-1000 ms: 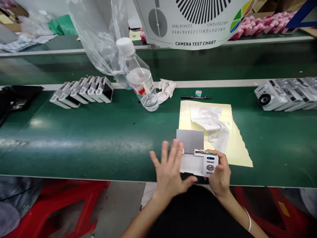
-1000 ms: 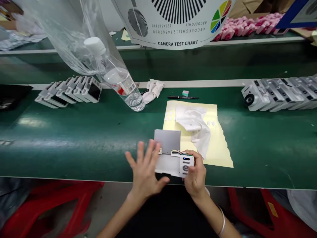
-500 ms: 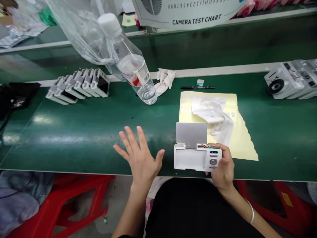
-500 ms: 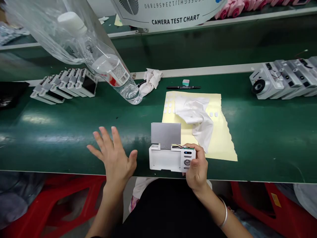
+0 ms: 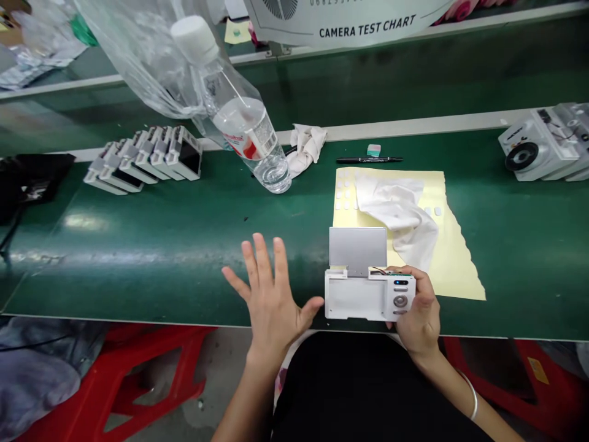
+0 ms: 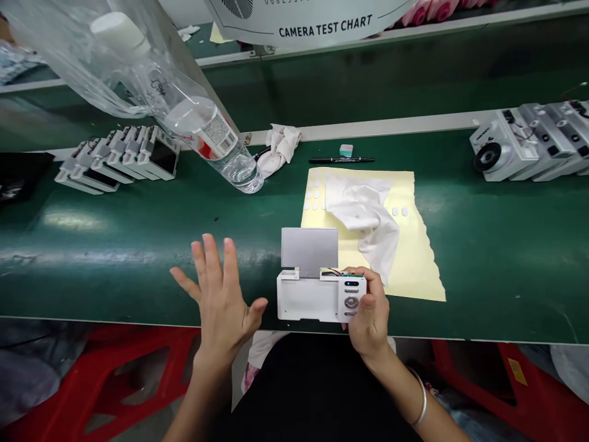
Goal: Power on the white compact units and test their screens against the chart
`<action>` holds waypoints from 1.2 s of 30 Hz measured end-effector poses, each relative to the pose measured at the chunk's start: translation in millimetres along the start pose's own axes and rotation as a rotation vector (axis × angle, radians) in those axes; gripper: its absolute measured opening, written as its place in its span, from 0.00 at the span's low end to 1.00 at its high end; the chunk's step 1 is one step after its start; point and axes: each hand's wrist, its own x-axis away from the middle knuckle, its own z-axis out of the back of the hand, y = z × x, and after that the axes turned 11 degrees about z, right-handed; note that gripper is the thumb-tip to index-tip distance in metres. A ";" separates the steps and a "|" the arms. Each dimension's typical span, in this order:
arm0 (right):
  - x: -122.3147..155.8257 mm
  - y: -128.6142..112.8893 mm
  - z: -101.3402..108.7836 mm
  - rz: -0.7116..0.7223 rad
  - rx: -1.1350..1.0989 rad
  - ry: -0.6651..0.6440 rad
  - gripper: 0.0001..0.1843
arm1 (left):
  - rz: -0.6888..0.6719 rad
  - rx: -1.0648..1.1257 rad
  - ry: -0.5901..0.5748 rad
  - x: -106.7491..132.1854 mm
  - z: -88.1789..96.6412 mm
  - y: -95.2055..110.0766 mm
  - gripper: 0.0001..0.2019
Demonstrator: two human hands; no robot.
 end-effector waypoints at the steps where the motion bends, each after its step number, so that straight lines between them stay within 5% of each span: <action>1: 0.0 0.4 0.3 0.003 0.000 0.003 0.27 | -0.074 0.027 0.007 2.2 0.4 5.3 0.43; 5: 0.6 2.2 0.5 0.033 0.006 0.020 0.28 | -0.486 0.090 -0.055 13.1 -10.0 31.6 0.38; 7: 1.0 2.6 0.0 0.038 0.004 0.011 0.27 | -0.407 0.068 -0.070 12.6 -14.4 30.0 0.40; 10: 1.2 3.2 -0.2 0.043 0.004 -0.013 0.26 | -0.081 0.046 -0.004 4.7 -11.0 9.9 0.43; 12: 1.1 3.9 0.3 0.058 0.015 -0.021 0.26 | -0.020 0.043 0.017 0.7 -4.7 0.1 0.41; 14: 0.8 5.0 0.9 0.078 0.030 -0.025 0.27 | -0.128 0.063 0.029 1.6 -0.4 2.4 0.39; 18: -0.8 6.7 0.9 0.125 0.063 -0.010 0.28 | -0.551 0.117 0.013 12.7 -5.9 31.8 0.34; 20: -1.7 6.4 0.7 0.137 0.077 -0.002 0.29 | -0.606 0.077 -0.037 16.2 -11.5 43.0 0.35; 26: 0.0 4.4 1.5 0.102 0.046 -0.030 0.29 | -0.390 -0.026 -0.037 11.9 -11.8 24.2 0.38; 32: 1.3 2.9 1.3 0.038 -0.025 -0.013 0.27 | 0.060 -0.045 -0.021 9.9 3.1 -13.6 0.41; 36: 0.4 -0.6 -0.1 0.006 -0.028 -0.019 0.28 | -0.174 0.049 -0.003 13.7 3.0 3.8 0.40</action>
